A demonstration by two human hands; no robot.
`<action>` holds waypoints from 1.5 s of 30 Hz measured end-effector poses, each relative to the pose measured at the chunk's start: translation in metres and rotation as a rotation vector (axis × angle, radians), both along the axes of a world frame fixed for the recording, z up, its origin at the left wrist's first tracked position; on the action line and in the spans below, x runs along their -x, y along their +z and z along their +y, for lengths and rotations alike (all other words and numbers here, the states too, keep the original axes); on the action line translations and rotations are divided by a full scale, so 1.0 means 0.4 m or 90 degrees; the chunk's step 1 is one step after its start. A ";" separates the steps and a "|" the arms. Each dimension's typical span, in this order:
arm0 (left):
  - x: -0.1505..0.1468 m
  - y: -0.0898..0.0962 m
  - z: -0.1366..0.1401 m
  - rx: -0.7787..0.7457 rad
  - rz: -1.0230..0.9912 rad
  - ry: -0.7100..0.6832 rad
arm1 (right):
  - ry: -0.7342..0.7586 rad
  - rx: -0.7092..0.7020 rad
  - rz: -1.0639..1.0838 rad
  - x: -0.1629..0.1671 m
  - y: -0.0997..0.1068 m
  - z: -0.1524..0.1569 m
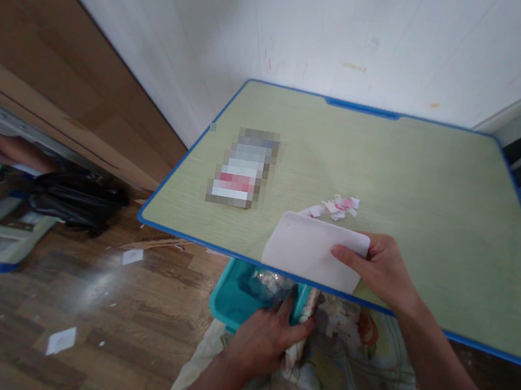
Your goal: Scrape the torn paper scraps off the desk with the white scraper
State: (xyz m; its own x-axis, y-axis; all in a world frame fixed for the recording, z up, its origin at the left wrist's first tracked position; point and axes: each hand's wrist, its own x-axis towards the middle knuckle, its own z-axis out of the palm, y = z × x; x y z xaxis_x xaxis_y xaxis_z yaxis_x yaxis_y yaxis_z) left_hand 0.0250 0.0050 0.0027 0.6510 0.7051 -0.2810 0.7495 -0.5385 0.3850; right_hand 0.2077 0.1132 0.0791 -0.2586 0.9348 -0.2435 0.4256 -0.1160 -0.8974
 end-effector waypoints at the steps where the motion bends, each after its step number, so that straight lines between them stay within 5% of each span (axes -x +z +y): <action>1: 0.000 0.000 0.000 -0.002 -0.002 -0.001 | 0.011 0.004 0.001 0.003 0.001 -0.002; 5: 0.000 0.000 -0.001 -0.008 0.011 -0.001 | 0.043 -0.016 -0.008 0.018 0.006 -0.011; 10: 0.000 0.001 -0.005 -0.004 0.018 -0.001 | -0.062 -0.006 0.090 -0.010 0.026 0.012; 17: 0.000 -0.001 -0.002 -0.002 0.024 -0.006 | -0.242 -0.106 0.269 -0.175 0.050 0.167; 23: 0.000 0.001 -0.004 0.010 0.067 0.000 | -0.349 -0.131 0.243 -0.264 -0.005 0.260; 45: 0.007 -0.013 -0.012 0.021 0.090 0.000 | -0.287 -0.077 0.101 -0.258 0.022 0.223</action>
